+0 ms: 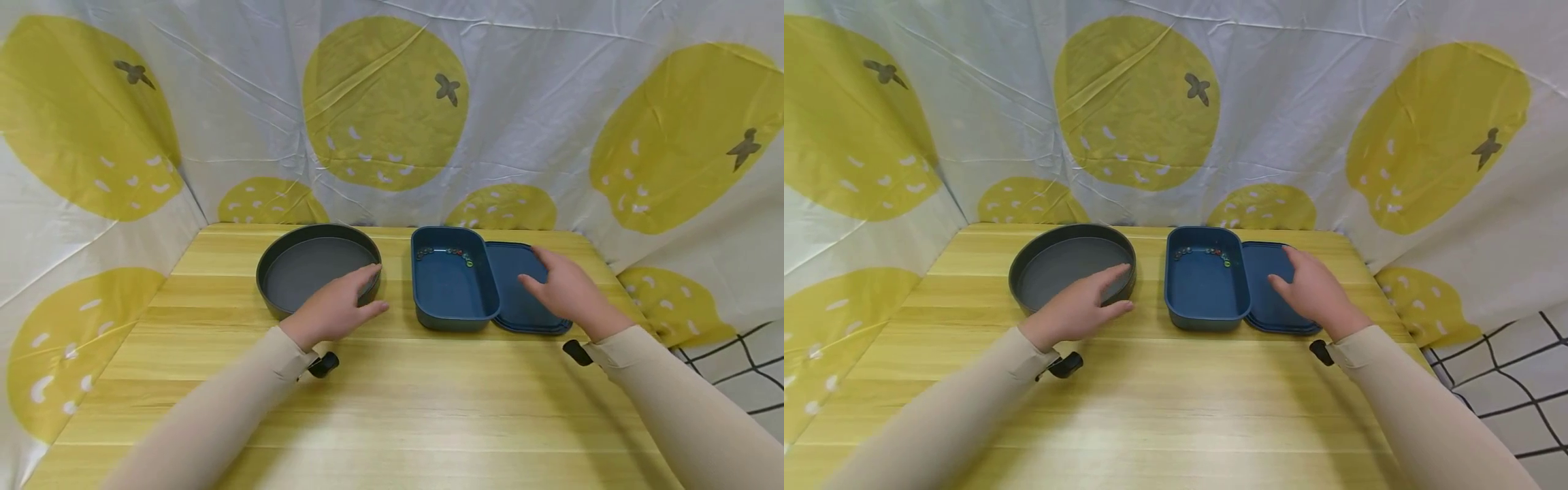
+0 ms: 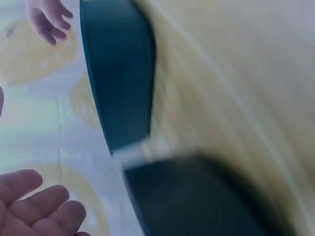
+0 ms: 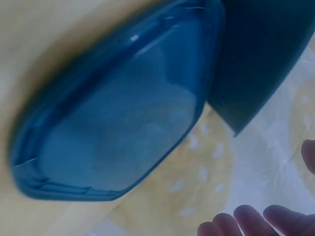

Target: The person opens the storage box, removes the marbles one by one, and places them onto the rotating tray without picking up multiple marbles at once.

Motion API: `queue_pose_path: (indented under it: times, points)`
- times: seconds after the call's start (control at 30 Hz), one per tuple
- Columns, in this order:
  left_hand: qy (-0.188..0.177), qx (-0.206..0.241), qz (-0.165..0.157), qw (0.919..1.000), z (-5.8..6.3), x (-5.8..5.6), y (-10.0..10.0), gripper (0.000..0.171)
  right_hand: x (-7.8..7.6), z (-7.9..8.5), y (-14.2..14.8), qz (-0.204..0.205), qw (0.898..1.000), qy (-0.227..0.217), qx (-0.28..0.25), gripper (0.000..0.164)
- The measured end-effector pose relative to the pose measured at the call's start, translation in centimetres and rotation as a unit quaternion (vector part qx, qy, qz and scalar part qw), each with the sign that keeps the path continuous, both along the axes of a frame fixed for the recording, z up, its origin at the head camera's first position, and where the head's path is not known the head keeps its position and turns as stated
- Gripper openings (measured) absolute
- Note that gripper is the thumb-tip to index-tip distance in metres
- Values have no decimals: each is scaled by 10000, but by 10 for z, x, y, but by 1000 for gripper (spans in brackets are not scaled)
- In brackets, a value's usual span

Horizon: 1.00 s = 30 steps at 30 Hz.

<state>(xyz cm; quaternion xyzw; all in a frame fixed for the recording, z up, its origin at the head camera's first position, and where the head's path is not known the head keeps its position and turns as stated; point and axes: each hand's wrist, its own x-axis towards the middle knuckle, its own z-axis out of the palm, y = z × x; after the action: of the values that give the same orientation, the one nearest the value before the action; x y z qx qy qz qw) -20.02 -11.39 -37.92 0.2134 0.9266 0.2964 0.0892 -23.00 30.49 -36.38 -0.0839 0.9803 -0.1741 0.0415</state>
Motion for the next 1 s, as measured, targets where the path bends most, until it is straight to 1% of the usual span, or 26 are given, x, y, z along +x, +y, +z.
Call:
queue_pose_path:
  times: [0.1,0.2,0.33,0.47,0.6,0.67,0.8,0.87,0.93,1.0]
  points:
    - [220,-162,267,9993,4,-3,-26,79,-7,2,-10,101,9999,92,-22,82]
    - [373,-340,586,9970,5,-9,-53,80,-15,5,-20,188,9996,175,-65,82]
    - [490,-525,954,9929,-1,-21,-87,83,-25,10,-34,312,9992,206,-133,80]
    - [433,-759,1351,9870,-10,-29,-117,87,-35,14,-50,450,9985,270,-179,76]
    - [179,-818,1752,9810,-21,-35,-139,93,-45,16,-63,559,9976,302,-291,74]
    - [-14,-779,1855,9795,-27,-37,-146,97,-50,16,-69,614,9969,297,-399,73]
    - [-618,-696,1807,9791,-36,-39,-153,106,-61,16,-83,759,9948,220,-635,74]
    - [-839,-696,1754,9784,-39,-39,-154,109,-67,15,-91,803,9941,153,-715,73]
    - [-932,-723,1739,9777,-40,-39,-154,109,-73,14,-99,841,9936,88,-747,72]
    - [-941,-799,1719,9774,-40,-38,-153,109,-79,12,-106,897,9931,39,-750,70]
